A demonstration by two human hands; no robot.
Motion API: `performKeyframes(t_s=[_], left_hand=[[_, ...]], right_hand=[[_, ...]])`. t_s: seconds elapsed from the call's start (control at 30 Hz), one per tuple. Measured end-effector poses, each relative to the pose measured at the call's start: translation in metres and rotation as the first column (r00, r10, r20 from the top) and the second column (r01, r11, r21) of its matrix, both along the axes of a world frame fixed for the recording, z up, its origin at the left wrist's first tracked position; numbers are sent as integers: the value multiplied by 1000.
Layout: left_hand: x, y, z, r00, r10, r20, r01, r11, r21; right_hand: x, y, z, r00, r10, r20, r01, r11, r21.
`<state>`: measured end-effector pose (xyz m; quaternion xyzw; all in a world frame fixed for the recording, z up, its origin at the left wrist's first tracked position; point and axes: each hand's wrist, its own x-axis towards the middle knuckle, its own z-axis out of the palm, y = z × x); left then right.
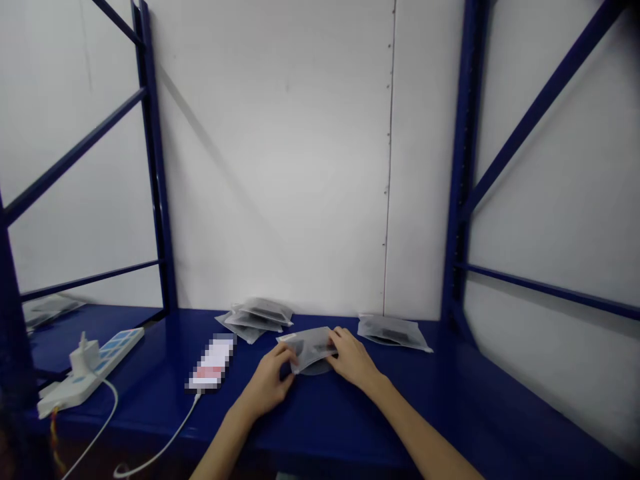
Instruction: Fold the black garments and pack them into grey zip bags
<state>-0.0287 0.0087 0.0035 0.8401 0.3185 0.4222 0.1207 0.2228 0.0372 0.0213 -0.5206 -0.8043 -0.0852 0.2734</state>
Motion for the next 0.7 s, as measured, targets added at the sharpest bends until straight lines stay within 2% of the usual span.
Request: performKeyframes(t_s=[0.1,0.2,0.27,0.37,0.53,0.63,0.7], left_hand=[[-1,4,-5,1000,9,-27,-8,1000,25],[-1,3,-6,998,32,-53,-29,998,51],[-1,-1,-4,997,43,-64,-39,997,65],[0,-5,-2,995,48,-83,-40,995,88],[4,-6,-3,988,89,-128,-69,986,154],[5,-3,-5,974,183,-133,-159,972,170],[3,-2,-4,948,296,-116,-275,946,170]], right_hand=[[-3,-14,5,977,209,-50,-207,977,39],[-16,-32,7,905,424,-38,-421,905,63],[-26,-39,5,868,496,-3,-495,868,45],[-33,-38,-3,856,515,49,-517,855,37],[-38,-29,-12,859,484,163,-509,841,186],[-40,-28,-11,864,446,234,-497,827,261],[-37,-28,-9,875,410,257,-476,827,300]])
